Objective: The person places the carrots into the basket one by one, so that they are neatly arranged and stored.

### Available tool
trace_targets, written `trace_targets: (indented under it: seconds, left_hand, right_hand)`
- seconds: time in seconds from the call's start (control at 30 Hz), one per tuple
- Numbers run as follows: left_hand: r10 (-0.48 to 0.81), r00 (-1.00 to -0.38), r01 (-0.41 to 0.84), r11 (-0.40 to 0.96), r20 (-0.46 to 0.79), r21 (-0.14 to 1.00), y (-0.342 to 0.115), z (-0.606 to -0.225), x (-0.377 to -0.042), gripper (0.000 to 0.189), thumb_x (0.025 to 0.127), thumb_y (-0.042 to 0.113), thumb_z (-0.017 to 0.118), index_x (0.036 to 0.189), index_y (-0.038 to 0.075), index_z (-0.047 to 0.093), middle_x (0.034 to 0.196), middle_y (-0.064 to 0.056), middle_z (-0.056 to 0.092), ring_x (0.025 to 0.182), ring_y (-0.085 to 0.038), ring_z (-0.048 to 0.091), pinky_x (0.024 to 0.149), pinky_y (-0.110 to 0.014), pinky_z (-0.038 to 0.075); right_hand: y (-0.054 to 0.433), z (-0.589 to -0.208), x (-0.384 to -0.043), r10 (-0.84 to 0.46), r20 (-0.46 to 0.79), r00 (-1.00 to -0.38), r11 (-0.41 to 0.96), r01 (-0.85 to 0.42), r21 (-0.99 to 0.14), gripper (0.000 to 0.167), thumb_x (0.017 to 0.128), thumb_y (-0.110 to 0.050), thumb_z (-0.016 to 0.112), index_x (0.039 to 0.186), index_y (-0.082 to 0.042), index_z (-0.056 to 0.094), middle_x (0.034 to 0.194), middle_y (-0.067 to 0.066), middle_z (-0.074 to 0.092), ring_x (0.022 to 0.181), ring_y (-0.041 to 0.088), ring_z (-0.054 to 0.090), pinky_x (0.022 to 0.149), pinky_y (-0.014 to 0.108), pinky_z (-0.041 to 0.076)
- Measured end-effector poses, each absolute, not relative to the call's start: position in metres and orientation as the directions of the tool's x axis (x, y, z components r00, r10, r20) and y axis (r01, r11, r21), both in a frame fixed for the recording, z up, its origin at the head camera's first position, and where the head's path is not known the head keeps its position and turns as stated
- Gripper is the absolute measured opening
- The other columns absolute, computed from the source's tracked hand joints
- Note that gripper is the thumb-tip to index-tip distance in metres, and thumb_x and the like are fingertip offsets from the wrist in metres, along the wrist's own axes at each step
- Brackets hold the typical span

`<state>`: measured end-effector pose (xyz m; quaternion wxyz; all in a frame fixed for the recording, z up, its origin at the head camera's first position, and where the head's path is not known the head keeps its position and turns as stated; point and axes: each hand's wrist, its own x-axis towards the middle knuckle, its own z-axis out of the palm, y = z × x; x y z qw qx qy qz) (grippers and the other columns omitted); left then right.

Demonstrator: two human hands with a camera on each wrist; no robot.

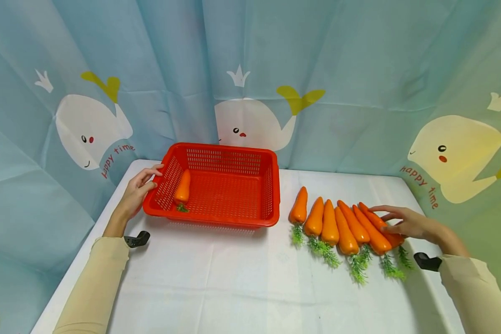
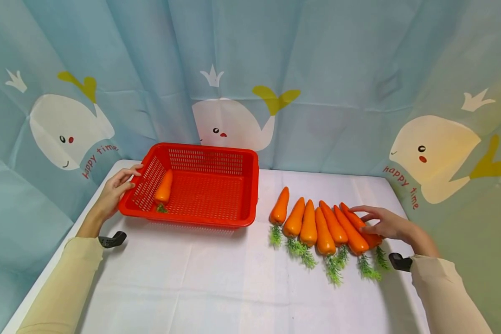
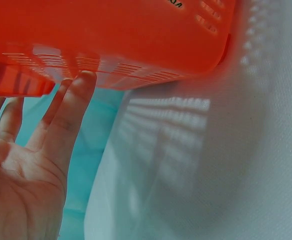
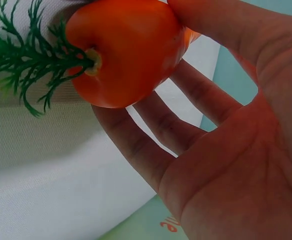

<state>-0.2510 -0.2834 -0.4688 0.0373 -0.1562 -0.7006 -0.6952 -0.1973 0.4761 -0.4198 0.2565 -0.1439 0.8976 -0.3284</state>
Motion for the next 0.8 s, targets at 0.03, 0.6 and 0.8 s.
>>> trace_targets:
  seconds: [0.03,0.6,0.8]
  left_hand:
    - [0.165,-0.950,0.267,-0.014,0.266,0.963,-0.2832,-0.4687,-0.2509,0.022,0.100,-0.007,0.043,0.120,-0.010,0.052,0.157,-0.015,0.042,0.152,-0.026,0.026,0.099,-0.017,0.049]
    - [0.169,-0.958,0.234,-0.018,0.233,0.972,-0.2837,-0.4682,-0.2504,0.024,0.100,-0.006,0.042,0.122,-0.007,0.052,0.158,-0.010,0.041,0.148,-0.023,0.030,0.093,-0.020,0.054]
    - [0.175,-0.959,0.224,-0.022,0.224,0.974,-0.2842,-0.4682,-0.2502,0.024,0.100,-0.006,0.042,0.121,-0.004,0.054,0.158,-0.010,0.041,0.147,-0.026,0.031,0.091,-0.021,0.055]
  right_hand:
    - [0.4762,-0.4200,-0.1973,-0.429,-0.365,-0.826,0.741,-0.091,-0.666,0.059,0.100,-0.016,0.067,0.152,-0.005,0.041,0.139,0.043,0.046,0.123,0.053,0.052,0.080,0.030,0.056]
    - [0.4784,-0.4225,-0.1965,-0.434,-0.335,-0.836,0.734,-0.114,-0.669,0.057,0.099,-0.015,0.068,0.151,-0.009,0.045,0.137,0.042,0.049,0.119,0.050,0.055,0.081,0.032,0.056]
    - [0.4802,-0.4210,-0.1983,-0.459,-0.282,-0.842,0.722,-0.169,-0.671,0.051,0.098,-0.011,0.069,0.147,-0.014,0.052,0.132,0.043,0.052,0.109,0.021,0.062,0.073,0.031,0.058]
